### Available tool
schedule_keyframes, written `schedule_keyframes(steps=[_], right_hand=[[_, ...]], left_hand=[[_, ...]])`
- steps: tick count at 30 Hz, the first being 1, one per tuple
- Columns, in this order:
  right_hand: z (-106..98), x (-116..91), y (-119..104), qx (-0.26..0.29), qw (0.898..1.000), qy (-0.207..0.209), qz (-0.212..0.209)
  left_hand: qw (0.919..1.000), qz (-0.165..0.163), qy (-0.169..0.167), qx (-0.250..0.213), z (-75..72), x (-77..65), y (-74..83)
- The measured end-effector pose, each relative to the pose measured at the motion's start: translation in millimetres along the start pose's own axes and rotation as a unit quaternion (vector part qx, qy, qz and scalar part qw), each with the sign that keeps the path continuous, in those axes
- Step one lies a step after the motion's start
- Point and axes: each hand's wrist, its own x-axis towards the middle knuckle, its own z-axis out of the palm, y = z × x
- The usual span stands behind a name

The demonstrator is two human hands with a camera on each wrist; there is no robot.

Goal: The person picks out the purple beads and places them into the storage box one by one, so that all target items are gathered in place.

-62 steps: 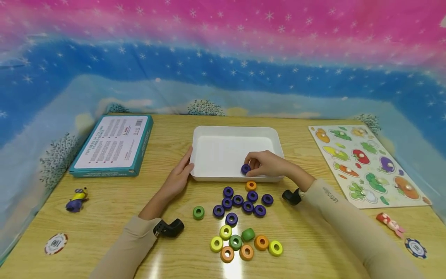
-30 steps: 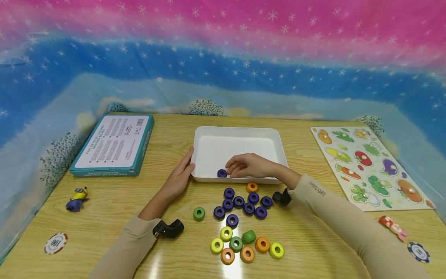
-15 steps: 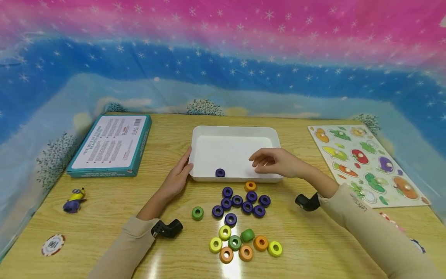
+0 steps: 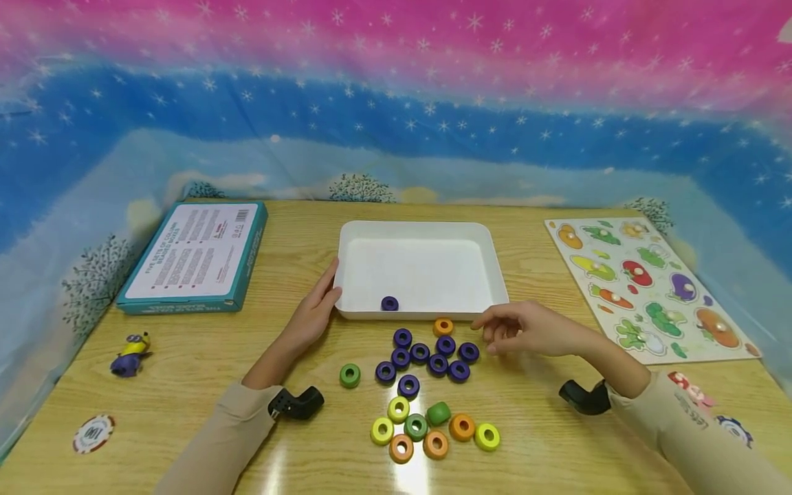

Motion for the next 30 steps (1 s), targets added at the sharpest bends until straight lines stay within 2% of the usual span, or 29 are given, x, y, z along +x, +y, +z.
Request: schedule_keyframes(steps=[10,18,25,30], right_hand=[[16,8,10,-0.041,0.999,-0.027,0.013],[22,15,14,-0.051,0.998,-0.024,0.014],[23,15,11,-0.058,0.998,-0.016,0.034],[16,13,2,-0.08,0.996,-0.013,0.04]], left_hand=[[1.0,-0.001,0.001,0.002,-1.2,-0.1,1.5],[1.0,-0.002,-0.004,-0.007,-0.6,-0.3,2.1],[0.9999,0.005,-0.004,-0.015,-0.1,0.3,0.1],[0.9999,-0.002,0.001,-0.011,-0.2,0.1,-0.3]])
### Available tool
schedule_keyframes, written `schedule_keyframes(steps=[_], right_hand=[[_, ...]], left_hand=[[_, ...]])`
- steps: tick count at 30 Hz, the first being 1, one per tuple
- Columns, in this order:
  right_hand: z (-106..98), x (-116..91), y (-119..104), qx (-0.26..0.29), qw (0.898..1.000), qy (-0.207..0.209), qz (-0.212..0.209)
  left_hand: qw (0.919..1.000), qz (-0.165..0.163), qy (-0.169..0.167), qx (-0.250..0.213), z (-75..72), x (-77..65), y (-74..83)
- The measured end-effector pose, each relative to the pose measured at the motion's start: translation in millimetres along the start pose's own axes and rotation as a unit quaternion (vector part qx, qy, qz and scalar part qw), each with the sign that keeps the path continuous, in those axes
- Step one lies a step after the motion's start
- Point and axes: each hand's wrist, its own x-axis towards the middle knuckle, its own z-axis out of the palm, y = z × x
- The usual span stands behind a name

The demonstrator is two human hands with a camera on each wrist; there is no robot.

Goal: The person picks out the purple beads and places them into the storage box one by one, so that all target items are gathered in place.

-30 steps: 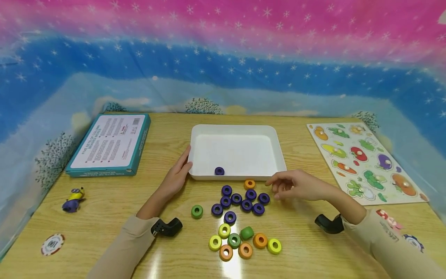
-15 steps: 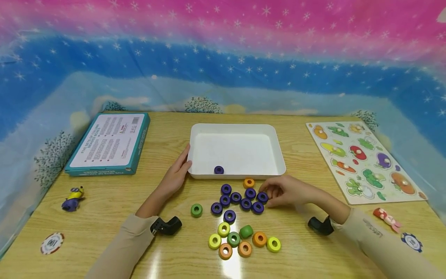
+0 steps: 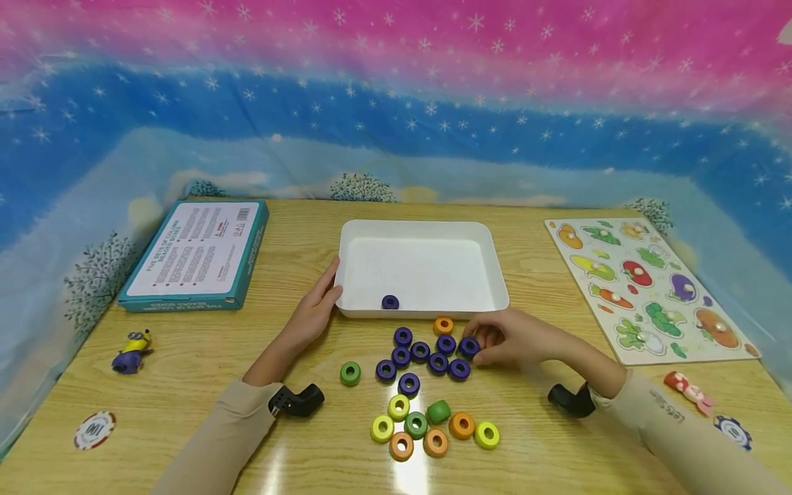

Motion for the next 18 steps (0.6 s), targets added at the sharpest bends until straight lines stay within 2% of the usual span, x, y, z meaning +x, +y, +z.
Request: schedule_keyframes(steps=[3,7,9,10,14,18], right_hand=[[-9,-1,-8,-0.015,1.0,0.007,0.001],[-25,4,-38,-0.027,0.999,0.022,0.006],[-32,10,-42,-0.026,0.999,0.035,0.002],[-34,14,-42,-0.025,0.999,0.041,0.0],[-35,35,-18,-0.013,0.998,0.063,-0.019],[-31,54,-8,-0.015,0.997,0.068,-0.016]], left_hand=[[1.0,-0.005,0.0,0.0,0.5,0.2,-0.1],[1.0,-0.005,-0.002,-0.003,-0.2,0.3,-0.5],[1.0,-0.004,-0.003,-0.006,-0.5,0.3,-1.0],[1.0,-0.004,-0.002,-0.006,-0.7,0.2,-1.0],[1.0,-0.008,0.001,-0.006,-1.2,0.2,-0.7],[1.0,-0.002,-0.002,-0.003,-1.2,0.0,1.4]])
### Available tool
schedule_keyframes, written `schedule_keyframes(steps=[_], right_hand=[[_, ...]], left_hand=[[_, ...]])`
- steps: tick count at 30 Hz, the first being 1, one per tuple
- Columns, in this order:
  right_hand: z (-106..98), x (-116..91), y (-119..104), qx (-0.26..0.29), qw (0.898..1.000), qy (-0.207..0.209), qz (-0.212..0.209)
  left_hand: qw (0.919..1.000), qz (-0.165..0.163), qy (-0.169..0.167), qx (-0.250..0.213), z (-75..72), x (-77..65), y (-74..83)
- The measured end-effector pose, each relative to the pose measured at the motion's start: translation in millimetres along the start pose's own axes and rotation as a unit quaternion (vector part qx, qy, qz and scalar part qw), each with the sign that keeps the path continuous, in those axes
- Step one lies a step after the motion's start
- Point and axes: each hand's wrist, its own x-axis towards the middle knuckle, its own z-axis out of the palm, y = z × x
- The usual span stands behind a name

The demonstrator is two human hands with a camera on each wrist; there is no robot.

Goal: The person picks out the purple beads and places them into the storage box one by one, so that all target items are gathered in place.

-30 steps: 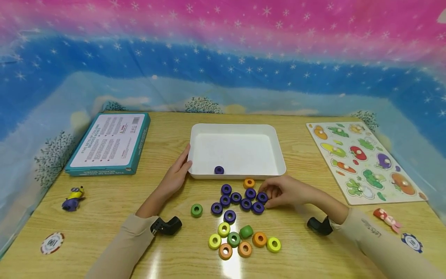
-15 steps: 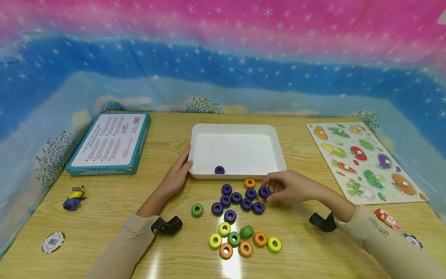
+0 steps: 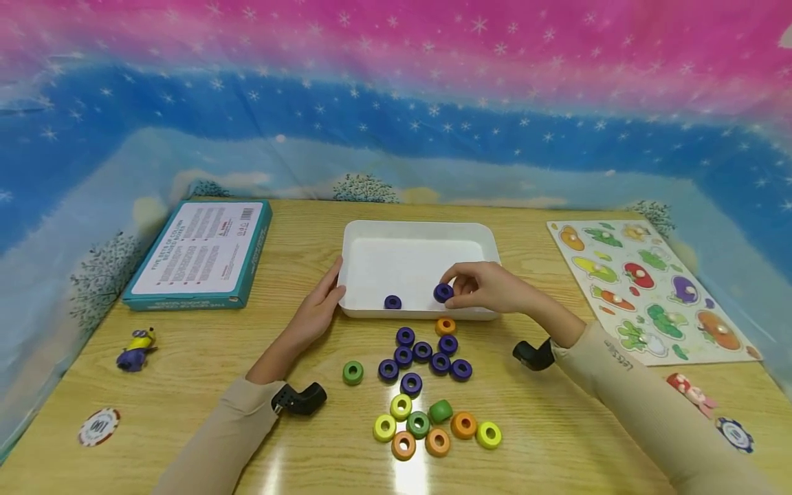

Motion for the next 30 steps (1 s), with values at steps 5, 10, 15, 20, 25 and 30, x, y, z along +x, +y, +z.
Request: schedule_keyframes(steps=[5,10,15,20,25,30], right_hand=[[11,17,9,-0.008,1.0,-0.019,0.013],[21,29,12,-0.022,0.999,-0.048,0.009],[28,38,10,-0.024,0.998,-0.051,-0.005],[33,44,7,-0.019,0.998,-0.058,-0.011],[35,49,3,-0.022,0.997,-0.067,-0.016],[38,54,-3,-0.021,0.997,-0.07,-0.026]], left_hand=[[1.0,-0.001,0.0,0.001,0.3,-0.6,1.2],[1.0,0.003,-0.002,-0.003,0.3,-1.1,0.3],[1.0,0.007,-0.004,-0.003,-0.3,-0.2,0.0],[0.9999,0.01,-0.007,0.005,-0.3,0.1,0.3],[0.9999,0.009,-0.006,0.008,0.3,0.2,0.7],[1.0,0.003,0.0,0.01,0.4,0.1,0.5]])
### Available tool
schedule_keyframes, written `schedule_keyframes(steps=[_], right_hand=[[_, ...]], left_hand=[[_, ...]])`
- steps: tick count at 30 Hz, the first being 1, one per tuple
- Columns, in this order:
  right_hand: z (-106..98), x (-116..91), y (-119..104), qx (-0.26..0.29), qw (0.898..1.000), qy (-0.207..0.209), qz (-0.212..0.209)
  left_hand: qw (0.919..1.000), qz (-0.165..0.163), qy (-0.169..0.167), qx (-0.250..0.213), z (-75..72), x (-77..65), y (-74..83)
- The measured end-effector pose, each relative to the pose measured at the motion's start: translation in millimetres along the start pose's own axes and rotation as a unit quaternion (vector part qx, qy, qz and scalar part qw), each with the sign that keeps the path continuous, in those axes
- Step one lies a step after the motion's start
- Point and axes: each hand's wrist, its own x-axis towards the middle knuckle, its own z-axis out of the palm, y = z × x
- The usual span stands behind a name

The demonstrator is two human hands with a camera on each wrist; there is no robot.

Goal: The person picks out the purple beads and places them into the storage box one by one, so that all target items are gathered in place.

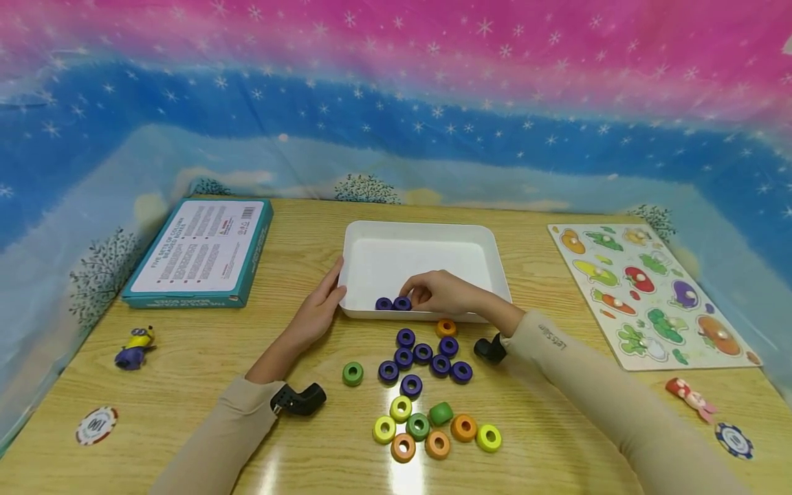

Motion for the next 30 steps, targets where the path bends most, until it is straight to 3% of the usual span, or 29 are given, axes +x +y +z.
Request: schedule_keyframes(steps=[8,18,23,30], right_hand=[[-5,-7,-4,-0.003,1.0,0.013,0.012],[-25,-59,-16,-0.01,0.997,0.081,-0.002],[-22,-87,-21,0.015,0.998,0.063,-0.003],[-1,-113,-15,0.018,1.0,0.011,-0.013]], left_hand=[[0.9999,-0.009,0.004,-0.003,0.5,-0.1,-0.8],[1.0,-0.008,0.001,0.006,-1.0,0.6,-0.2],[1.0,-0.004,0.002,0.005,-1.6,1.1,0.1],[1.0,-0.001,0.001,0.001,0.4,0.5,0.0]])
